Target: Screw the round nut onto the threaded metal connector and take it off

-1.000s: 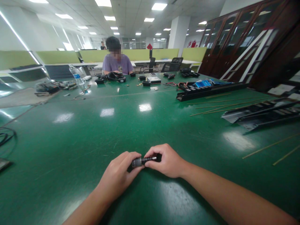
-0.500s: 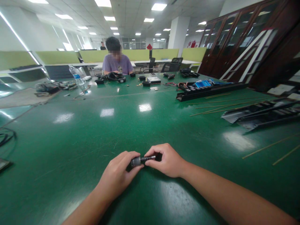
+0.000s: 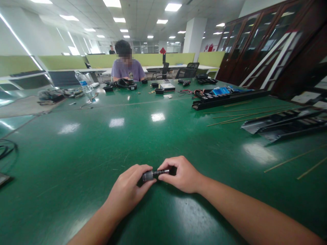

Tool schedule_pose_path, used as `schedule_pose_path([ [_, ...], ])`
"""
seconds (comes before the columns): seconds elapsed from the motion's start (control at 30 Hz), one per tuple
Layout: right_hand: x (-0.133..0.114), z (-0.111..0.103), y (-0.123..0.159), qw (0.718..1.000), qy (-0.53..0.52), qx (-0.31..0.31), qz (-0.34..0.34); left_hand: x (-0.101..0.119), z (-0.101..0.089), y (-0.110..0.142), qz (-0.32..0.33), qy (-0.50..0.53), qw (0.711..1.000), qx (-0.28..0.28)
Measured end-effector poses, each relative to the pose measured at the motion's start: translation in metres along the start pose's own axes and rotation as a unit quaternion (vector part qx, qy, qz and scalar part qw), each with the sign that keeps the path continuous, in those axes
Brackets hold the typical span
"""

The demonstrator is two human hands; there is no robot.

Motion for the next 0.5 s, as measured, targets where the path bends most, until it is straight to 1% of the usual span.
schedule_pose_path([
  [0.5,-0.0017,-0.0007,0.0002,1.000,-0.005,0.004,0.001,-0.0002,-0.0006,-0.0002,0.008,0.001,1.000,0.008],
])
Point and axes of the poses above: each hand's wrist, its own y-axis away from the middle knuckle, its own z-axis out of the palm, x = y × z, the point moved 3 cm from there along -y, towards the middle knuckle, and after that the axes turned 2 degrees about z, right-handed, at the moved point
